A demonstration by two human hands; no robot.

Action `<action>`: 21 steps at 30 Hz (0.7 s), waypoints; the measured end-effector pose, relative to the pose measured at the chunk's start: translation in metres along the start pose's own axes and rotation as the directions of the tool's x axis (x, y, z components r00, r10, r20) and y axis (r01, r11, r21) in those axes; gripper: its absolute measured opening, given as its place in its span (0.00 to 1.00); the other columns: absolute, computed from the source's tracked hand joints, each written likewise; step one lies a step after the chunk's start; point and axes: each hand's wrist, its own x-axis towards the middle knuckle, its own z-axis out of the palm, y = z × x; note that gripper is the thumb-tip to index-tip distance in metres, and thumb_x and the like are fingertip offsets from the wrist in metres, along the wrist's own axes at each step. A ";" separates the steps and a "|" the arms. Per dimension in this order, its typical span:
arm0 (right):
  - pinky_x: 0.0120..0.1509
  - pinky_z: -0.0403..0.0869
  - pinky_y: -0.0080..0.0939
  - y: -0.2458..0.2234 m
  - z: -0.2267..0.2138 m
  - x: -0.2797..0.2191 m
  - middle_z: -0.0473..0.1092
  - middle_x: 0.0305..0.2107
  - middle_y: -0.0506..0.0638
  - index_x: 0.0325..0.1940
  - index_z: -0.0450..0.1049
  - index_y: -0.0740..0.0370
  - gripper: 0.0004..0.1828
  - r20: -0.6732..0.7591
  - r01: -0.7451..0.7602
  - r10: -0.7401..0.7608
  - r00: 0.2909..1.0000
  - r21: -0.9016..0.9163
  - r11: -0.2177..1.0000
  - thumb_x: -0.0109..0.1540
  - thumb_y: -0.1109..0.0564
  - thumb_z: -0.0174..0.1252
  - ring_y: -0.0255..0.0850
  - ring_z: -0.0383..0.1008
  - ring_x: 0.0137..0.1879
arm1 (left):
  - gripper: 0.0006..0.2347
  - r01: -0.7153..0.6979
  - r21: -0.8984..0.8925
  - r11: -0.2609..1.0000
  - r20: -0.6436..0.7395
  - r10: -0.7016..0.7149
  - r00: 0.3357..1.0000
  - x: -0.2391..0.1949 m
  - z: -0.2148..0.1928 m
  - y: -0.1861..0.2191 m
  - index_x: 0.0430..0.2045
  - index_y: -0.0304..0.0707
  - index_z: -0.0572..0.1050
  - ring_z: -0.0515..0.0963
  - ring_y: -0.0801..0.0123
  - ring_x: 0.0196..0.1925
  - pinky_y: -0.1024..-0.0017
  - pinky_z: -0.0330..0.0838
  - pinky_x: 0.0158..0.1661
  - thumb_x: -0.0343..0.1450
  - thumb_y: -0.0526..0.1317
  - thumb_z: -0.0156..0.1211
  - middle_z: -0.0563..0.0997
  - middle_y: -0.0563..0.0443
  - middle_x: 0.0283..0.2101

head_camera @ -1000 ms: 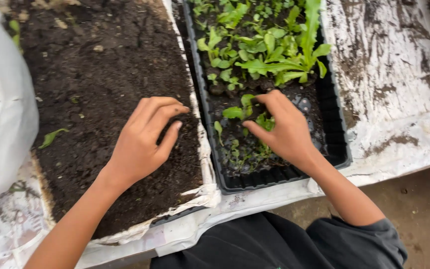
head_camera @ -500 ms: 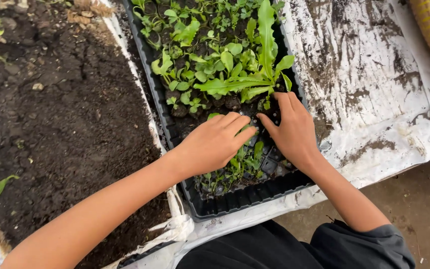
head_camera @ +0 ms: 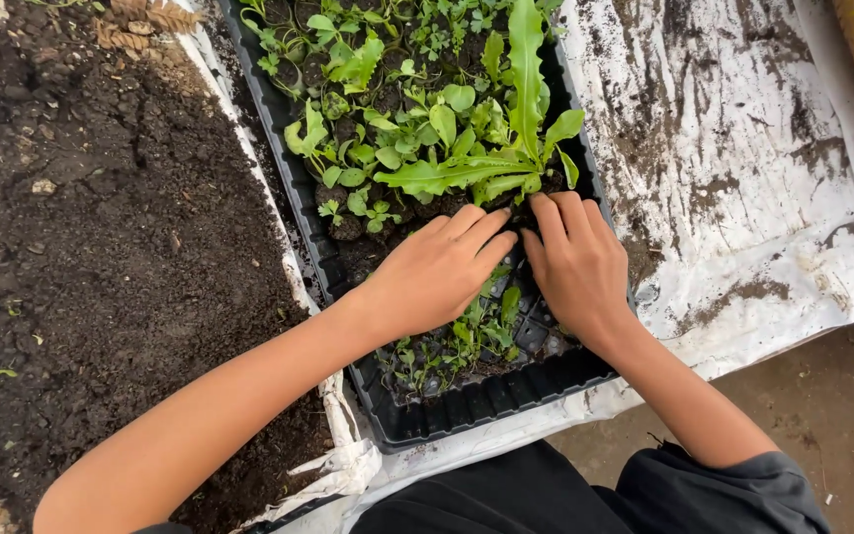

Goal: The person plants small green seedlings into a soil-filled tray by hand. They pick seedlings from a black tray, place them into the soil, and pat the soil around the base of each plant.

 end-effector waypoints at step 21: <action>0.42 0.72 0.35 0.001 0.018 0.004 0.64 0.36 0.47 0.49 0.72 0.61 0.14 -0.075 0.026 -0.034 0.997 -0.104 0.994 0.65 0.54 0.66 0.38 0.67 0.38 | 0.16 0.091 -0.122 0.988 -0.050 -0.098 0.994 0.002 0.006 0.010 0.55 0.27 0.74 0.73 0.56 0.53 0.70 0.71 0.37 0.73 0.32 0.59 0.74 0.33 0.58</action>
